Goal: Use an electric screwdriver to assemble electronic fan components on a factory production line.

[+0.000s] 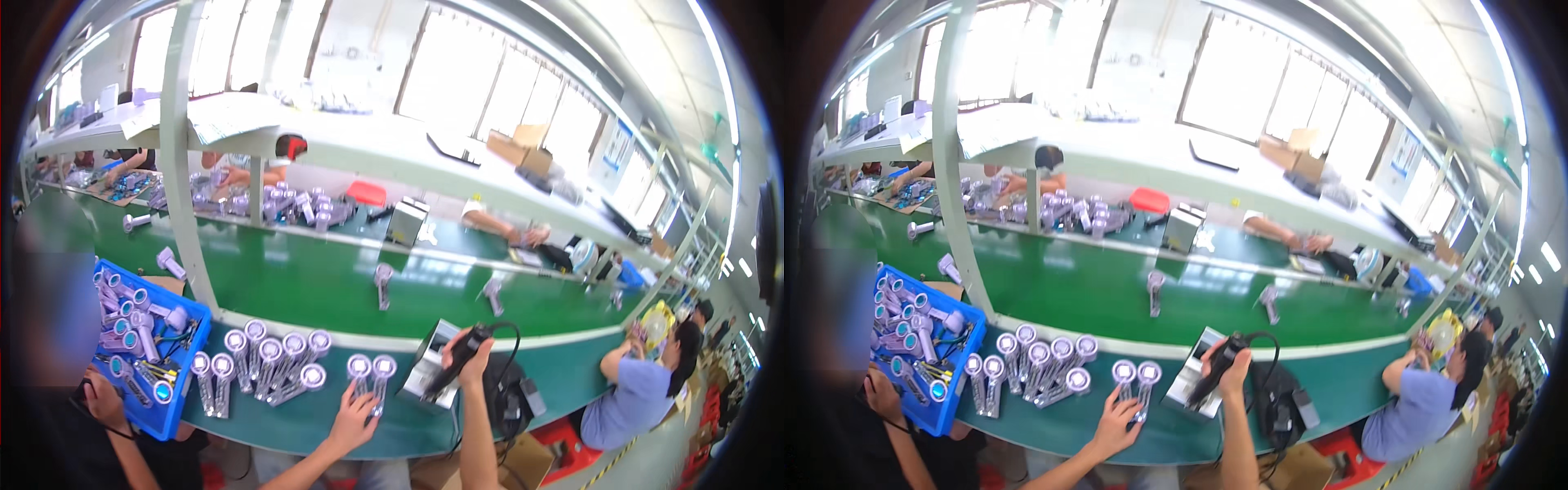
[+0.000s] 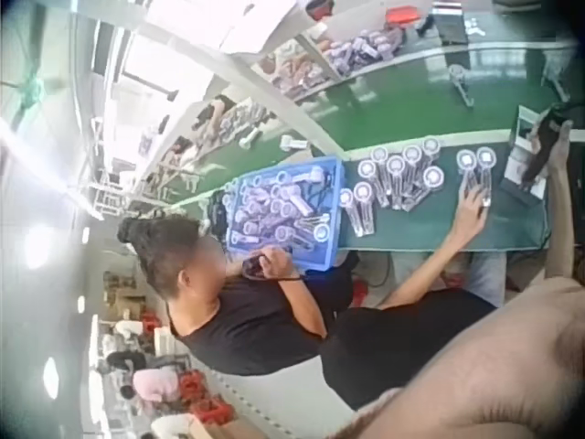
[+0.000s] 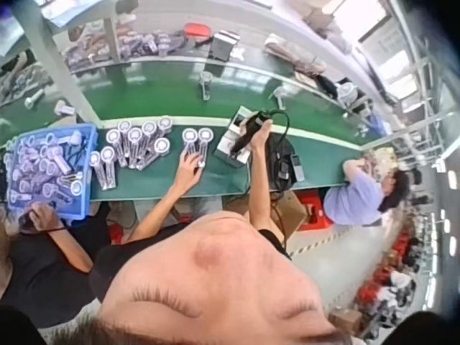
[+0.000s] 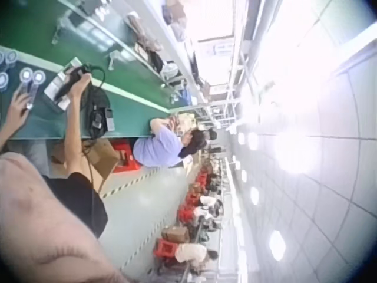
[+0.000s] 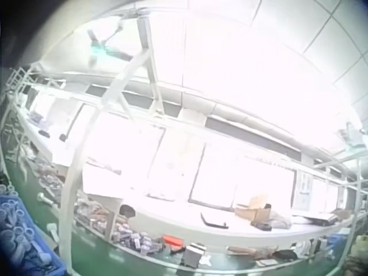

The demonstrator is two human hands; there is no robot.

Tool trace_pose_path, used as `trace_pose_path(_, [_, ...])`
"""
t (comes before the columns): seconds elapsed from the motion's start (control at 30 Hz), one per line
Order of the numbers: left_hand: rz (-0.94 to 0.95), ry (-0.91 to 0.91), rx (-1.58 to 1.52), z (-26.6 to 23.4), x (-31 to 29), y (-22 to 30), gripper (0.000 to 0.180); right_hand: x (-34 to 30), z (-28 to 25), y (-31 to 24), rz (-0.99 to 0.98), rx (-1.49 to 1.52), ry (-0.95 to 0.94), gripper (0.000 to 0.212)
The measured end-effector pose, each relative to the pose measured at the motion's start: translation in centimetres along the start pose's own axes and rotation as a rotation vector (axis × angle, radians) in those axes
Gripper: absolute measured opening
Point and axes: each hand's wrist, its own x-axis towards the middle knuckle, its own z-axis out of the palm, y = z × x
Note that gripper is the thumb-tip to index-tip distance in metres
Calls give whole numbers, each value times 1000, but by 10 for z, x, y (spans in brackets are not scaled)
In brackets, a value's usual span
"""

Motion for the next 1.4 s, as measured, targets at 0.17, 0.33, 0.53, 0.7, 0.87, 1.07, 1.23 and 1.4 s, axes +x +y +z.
trace_pose_path(0.17, [28,32,33,0,-2,0,41,-5,13,-7,-18,-22,23,80])
trace_pose_path(0.33, [-13,29,-23,-4,-8,21,45,-20,16,-14,-101,-67,62,79])
trace_pose_path(0.53, [-7,-25,21,-3,-5,5,52,-28,31,-18,-147,-245,-6,83])
trace_pose_path(0.7, [-15,-41,8,-4,19,0,45,-22,50,-43,-185,-309,13,93])
trace_pose_path(0.87, [-92,-47,-38,3,12,-3,51,-24,59,-41,-187,96,-69,100])
trace_pose_path(1.07, [-172,-3,-140,-13,0,8,56,-48,90,-20,-135,242,-109,102])
trace_pose_path(1.23, [-141,-47,-84,-27,-11,4,49,-54,97,-11,-104,149,-136,103])
trace_pose_path(1.4, [-103,-13,-80,-26,-12,0,41,-51,105,-6,-49,210,-112,101])
